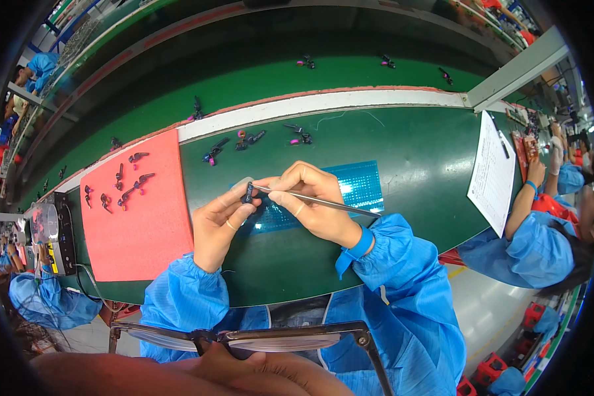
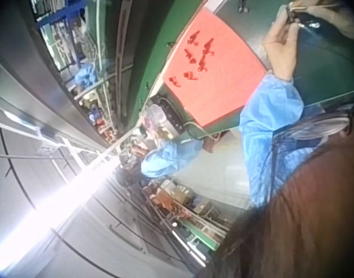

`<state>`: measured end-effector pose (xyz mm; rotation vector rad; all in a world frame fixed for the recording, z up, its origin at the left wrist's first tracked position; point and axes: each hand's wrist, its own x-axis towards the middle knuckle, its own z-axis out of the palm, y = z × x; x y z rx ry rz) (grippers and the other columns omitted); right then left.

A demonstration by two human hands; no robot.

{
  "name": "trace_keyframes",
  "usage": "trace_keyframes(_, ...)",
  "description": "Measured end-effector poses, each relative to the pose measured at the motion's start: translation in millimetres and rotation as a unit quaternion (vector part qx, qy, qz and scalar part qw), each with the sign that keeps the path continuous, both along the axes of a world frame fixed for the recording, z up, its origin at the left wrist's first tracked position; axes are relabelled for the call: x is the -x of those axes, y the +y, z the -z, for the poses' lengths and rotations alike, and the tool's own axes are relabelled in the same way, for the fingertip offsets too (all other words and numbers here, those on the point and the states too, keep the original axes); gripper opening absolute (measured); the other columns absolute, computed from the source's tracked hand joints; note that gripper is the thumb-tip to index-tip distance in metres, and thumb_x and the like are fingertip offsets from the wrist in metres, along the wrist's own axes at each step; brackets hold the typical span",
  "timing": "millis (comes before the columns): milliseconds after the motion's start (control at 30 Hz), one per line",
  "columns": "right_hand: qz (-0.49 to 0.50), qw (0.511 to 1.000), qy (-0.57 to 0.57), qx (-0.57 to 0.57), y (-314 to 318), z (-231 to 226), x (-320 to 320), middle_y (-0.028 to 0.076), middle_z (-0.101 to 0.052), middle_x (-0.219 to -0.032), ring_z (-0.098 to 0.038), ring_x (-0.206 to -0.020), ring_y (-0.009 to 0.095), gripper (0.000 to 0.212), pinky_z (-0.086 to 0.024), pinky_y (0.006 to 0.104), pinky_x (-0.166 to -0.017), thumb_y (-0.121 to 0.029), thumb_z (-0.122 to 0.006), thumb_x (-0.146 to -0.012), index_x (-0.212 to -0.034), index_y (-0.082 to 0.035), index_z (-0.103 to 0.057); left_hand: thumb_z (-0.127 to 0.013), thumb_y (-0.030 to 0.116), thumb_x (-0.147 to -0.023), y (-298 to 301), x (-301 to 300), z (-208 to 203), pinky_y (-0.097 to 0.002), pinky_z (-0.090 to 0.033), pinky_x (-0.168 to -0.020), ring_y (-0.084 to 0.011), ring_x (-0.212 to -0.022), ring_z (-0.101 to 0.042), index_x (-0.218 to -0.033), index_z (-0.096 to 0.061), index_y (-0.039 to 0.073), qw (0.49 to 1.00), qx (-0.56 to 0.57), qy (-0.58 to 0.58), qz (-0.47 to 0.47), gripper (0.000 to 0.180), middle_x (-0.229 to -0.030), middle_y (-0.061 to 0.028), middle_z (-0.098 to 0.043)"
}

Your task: The person is sitting at an electronics assembly line, using a small precision tool to pick up small black components from a red tray and place them into an assembly jig.

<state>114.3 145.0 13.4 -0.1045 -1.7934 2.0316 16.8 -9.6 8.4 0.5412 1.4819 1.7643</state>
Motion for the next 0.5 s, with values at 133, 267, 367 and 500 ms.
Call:
trace_keyframes(133, 0.002, 1.000, 0.005, -0.004, -0.4, 0.8, 0.6, 0.008, -0.049, -0.079, -0.057, -0.100, 0.033, 0.005, -0.048, 0.0383, -0.084, 0.003, -0.056, -0.081, -0.081, 0.001, -0.051, -0.055, -0.006, -0.081, -0.6, 0.0, -0.9, -0.0262, -0.046, -0.086, -0.0175, -0.096, -0.058, -0.118, -0.049, -0.004, 1.000, 0.000, -0.003, -0.003, 0.038, -0.111, -0.0129, -0.057)
trace_keyframes(267, 0.006, 1.000, 0.008, -0.015, -1.2, 1.5, 0.7, 0.009, -0.049, -0.080, -0.057, -0.100, 0.033, 0.006, -0.048, 0.0384, -0.084, 0.004, -0.056, -0.081, -0.081, 0.001, -0.051, -0.056, -0.006, -0.081, -1.2, 0.2, -1.0, -0.0261, -0.046, -0.085, -0.0173, -0.096, -0.058, -0.118, -0.050, -0.004, 1.000, 0.001, 0.008, -0.006, 0.037, -0.111, -0.0130, -0.057)
trace_keyframes(367, 0.010, 0.999, 0.023, -0.020, -0.7, 2.6, 0.3, 0.009, -0.052, -0.084, -0.058, -0.100, 0.028, 0.004, -0.051, 0.0297, -0.079, 0.005, -0.056, -0.080, -0.082, 0.003, -0.054, -0.056, -0.006, -0.081, 0.0, -0.6, 0.2, -0.0259, -0.046, -0.085, -0.0170, -0.095, -0.058, -0.117, -0.050, -0.004, 1.000, 0.003, 0.008, -0.006, 0.037, -0.110, -0.0130, -0.057)
trace_keyframes(500, 0.009, 1.000, 0.017, -0.020, -3.2, -1.7, 1.6, 0.009, -0.053, -0.085, -0.057, -0.101, 0.028, 0.003, -0.051, 0.0309, -0.081, 0.005, -0.056, -0.081, -0.081, 0.003, -0.054, -0.056, -0.006, -0.081, -1.6, -0.6, 0.2, -0.0257, -0.046, -0.085, -0.0166, -0.095, -0.058, -0.117, -0.050, -0.004, 1.000, 0.006, 0.006, -0.009, 0.037, -0.109, -0.0129, -0.058)
